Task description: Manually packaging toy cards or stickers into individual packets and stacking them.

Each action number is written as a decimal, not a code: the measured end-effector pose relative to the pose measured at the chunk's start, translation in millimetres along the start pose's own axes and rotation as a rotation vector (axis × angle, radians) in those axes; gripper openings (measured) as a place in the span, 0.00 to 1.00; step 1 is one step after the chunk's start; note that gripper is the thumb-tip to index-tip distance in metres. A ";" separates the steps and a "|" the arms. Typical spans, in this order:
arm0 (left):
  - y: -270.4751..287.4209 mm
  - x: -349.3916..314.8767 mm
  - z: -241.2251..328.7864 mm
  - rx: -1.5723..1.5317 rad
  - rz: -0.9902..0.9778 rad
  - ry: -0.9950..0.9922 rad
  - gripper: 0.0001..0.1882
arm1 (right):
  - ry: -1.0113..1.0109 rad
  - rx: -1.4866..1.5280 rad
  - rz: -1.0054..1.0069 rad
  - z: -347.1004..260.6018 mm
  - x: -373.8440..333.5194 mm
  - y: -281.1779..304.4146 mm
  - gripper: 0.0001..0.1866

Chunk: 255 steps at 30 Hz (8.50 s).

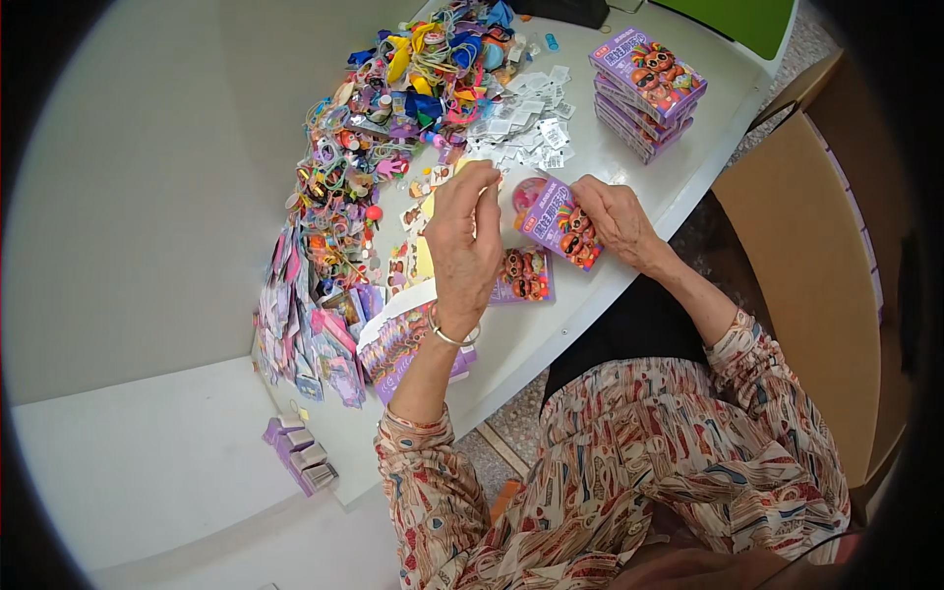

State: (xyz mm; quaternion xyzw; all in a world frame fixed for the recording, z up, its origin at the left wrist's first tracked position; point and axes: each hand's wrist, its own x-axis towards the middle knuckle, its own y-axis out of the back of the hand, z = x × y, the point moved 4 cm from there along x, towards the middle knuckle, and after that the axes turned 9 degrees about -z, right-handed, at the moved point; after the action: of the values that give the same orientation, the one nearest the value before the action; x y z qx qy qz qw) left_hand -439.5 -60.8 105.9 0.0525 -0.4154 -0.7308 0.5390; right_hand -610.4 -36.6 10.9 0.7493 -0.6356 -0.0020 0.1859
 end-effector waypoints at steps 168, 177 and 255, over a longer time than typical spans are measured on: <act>-15.0 -113.8 17.2 -0.235 0.223 0.046 0.31 | 0.411 -0.254 -0.075 -27.0 -37.8 -48.7 0.48; -21.0 -124.3 43.2 -0.130 0.078 -0.077 0.31 | 0.554 -0.104 -0.193 -24.5 -45.2 -37.1 0.53; 38.1 -9.0 -67.0 -0.388 -0.386 0.399 0.13 | 0.018 -0.328 -0.266 -42.7 -20.0 -36.1 0.42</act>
State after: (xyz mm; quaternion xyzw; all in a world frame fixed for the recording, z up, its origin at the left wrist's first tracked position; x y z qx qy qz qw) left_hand -372.3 -93.1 84.3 0.1685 -0.1376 -0.8601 0.4613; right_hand -569.7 -1.3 35.8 0.7863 -0.5205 -0.1230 0.3092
